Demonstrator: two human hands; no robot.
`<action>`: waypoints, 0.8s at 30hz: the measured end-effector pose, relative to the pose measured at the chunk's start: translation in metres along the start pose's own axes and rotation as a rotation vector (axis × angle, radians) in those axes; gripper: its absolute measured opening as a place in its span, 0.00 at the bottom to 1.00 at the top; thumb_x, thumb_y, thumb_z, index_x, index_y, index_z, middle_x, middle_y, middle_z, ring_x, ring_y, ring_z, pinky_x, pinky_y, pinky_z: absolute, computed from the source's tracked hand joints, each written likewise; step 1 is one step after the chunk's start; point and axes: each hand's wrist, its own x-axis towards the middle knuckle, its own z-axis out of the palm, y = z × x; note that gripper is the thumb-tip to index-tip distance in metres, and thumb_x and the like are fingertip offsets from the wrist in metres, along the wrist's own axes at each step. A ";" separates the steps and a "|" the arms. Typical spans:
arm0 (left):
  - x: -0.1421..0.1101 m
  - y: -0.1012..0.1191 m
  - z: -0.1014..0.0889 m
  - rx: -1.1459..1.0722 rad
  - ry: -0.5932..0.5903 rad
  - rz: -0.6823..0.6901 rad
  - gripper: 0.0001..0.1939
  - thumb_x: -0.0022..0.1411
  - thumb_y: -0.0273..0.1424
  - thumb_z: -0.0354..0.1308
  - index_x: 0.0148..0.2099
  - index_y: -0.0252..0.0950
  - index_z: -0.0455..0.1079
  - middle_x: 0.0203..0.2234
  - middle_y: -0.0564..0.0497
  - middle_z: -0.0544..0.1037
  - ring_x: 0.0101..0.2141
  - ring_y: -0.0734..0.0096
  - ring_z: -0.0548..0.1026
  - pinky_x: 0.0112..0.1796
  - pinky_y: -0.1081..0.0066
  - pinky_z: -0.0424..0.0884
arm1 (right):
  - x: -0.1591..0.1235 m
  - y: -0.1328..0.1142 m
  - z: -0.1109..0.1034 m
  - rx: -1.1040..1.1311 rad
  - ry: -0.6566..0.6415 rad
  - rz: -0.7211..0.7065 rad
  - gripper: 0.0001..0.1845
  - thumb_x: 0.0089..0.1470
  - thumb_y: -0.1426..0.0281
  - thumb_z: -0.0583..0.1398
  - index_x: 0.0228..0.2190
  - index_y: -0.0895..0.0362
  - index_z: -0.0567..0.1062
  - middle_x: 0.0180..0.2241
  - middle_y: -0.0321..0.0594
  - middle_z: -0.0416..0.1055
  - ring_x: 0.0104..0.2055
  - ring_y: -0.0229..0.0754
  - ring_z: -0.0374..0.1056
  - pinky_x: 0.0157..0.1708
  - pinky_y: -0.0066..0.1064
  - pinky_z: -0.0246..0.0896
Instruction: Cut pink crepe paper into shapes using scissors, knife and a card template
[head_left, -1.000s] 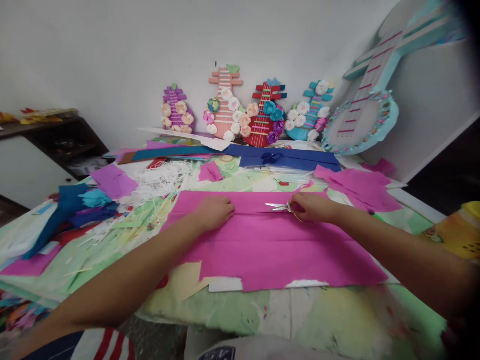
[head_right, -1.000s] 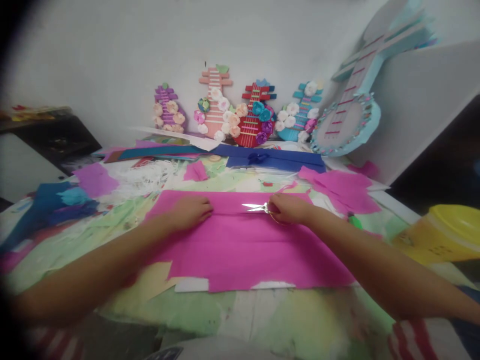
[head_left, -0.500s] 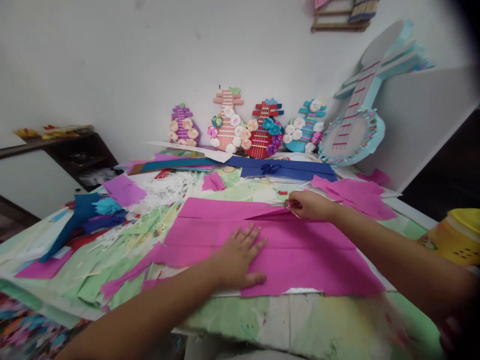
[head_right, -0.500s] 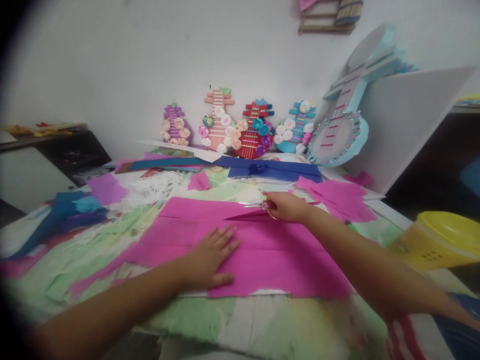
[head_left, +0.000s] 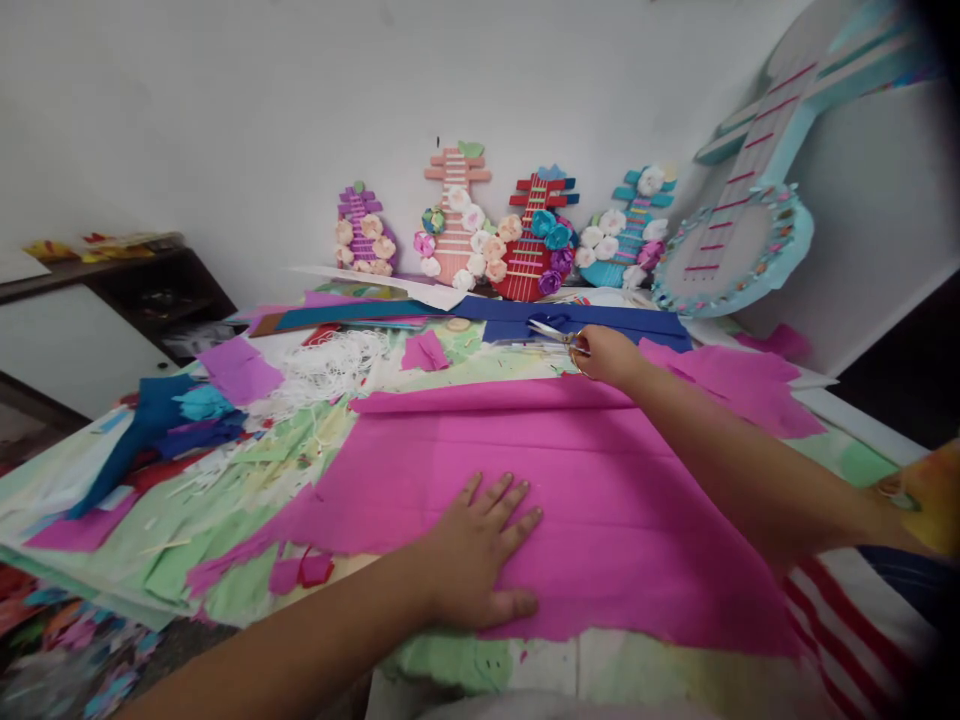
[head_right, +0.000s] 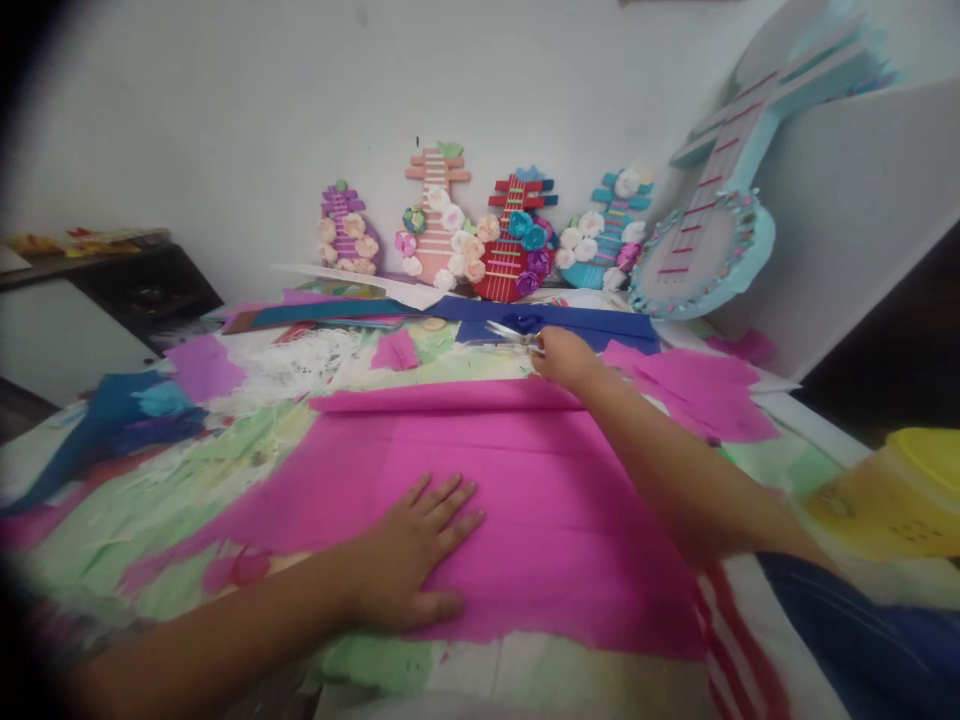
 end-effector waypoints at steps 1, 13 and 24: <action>0.000 0.000 0.000 -0.002 -0.003 0.001 0.39 0.55 0.54 0.36 0.61 0.35 0.37 0.59 0.38 0.35 0.57 0.51 0.33 0.52 0.47 0.34 | -0.010 -0.005 0.004 0.005 -0.008 -0.015 0.14 0.48 0.64 0.50 0.31 0.60 0.68 0.32 0.50 0.69 0.32 0.44 0.64 0.26 0.29 0.49; -0.001 0.006 0.004 0.017 0.042 0.018 0.39 0.55 0.54 0.35 0.61 0.35 0.38 0.59 0.37 0.37 0.57 0.50 0.34 0.52 0.47 0.35 | -0.016 -0.034 0.029 0.008 -0.116 -0.212 0.08 0.46 0.70 0.52 0.30 0.60 0.68 0.32 0.46 0.70 0.33 0.41 0.63 0.29 0.26 0.51; -0.007 0.007 0.009 -0.055 0.085 0.036 0.40 0.54 0.55 0.34 0.61 0.33 0.40 0.59 0.36 0.38 0.57 0.50 0.33 0.51 0.46 0.33 | 0.036 -0.032 0.020 -0.090 -0.109 -0.062 0.10 0.45 0.70 0.53 0.29 0.62 0.71 0.30 0.51 0.71 0.32 0.44 0.66 0.25 0.28 0.50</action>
